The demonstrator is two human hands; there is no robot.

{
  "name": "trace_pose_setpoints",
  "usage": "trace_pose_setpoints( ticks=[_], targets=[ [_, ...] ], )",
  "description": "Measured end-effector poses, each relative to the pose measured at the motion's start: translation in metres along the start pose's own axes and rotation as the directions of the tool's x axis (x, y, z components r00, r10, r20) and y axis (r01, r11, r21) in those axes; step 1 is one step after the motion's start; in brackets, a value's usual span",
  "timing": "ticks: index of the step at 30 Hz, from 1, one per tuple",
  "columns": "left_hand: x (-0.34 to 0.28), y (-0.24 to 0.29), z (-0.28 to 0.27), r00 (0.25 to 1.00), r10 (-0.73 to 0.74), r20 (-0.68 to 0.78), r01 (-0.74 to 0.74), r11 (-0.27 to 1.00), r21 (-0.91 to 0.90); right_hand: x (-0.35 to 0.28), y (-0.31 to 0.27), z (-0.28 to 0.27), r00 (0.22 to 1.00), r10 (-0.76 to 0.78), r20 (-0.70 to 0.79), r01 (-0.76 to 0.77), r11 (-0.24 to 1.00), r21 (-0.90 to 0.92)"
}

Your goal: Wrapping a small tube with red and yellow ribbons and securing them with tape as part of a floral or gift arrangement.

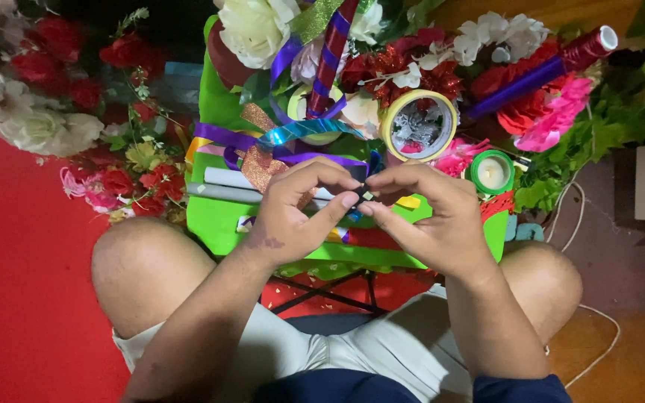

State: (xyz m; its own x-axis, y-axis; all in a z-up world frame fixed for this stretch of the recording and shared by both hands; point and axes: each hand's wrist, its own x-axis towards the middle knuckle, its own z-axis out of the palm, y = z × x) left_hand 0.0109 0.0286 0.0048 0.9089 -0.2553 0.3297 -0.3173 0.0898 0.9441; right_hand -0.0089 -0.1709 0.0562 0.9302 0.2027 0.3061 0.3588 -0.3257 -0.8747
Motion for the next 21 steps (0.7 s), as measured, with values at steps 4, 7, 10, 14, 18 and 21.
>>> trace_pose_setpoints(
  ticks=[4,7,10,14,18,21],
  targets=[
    [-0.0019,-0.0007,0.0007,1.0,0.003,0.002,-0.003,1.0,-0.021,0.0043,-0.0017,-0.0015,0.997,-0.066,-0.033,0.065,0.998,-0.022],
    [-0.0021,0.0011,0.0026,1.0,-0.007,0.008,0.007,0.998,-0.057,0.0034,0.0014,-0.0001,0.995,-0.094,-0.041,0.094,0.996,-0.007],
    [-0.0029,0.0013,0.0037,1.0,0.003,-0.027,-0.004,0.998,-0.062,0.0032,0.0025,0.0015,0.993,-0.114,-0.034,0.113,0.993,-0.015],
    [-0.0034,-0.0013,0.0042,0.998,0.019,-0.062,-0.023,0.997,-0.079,0.004,-0.0006,0.0025,0.99,-0.123,-0.065,0.12,0.991,-0.051],
    [-0.0031,-0.0024,0.0025,0.995,0.041,-0.093,-0.057,0.983,-0.177,0.0042,-0.0002,0.0039,0.999,-0.053,-0.007,0.053,0.999,-0.01],
    [-0.0061,-0.0064,0.0008,0.993,0.015,-0.114,-0.038,0.979,-0.2,0.0055,0.0054,0.008,0.993,-0.094,0.064,0.097,0.995,-0.03]
  ],
)
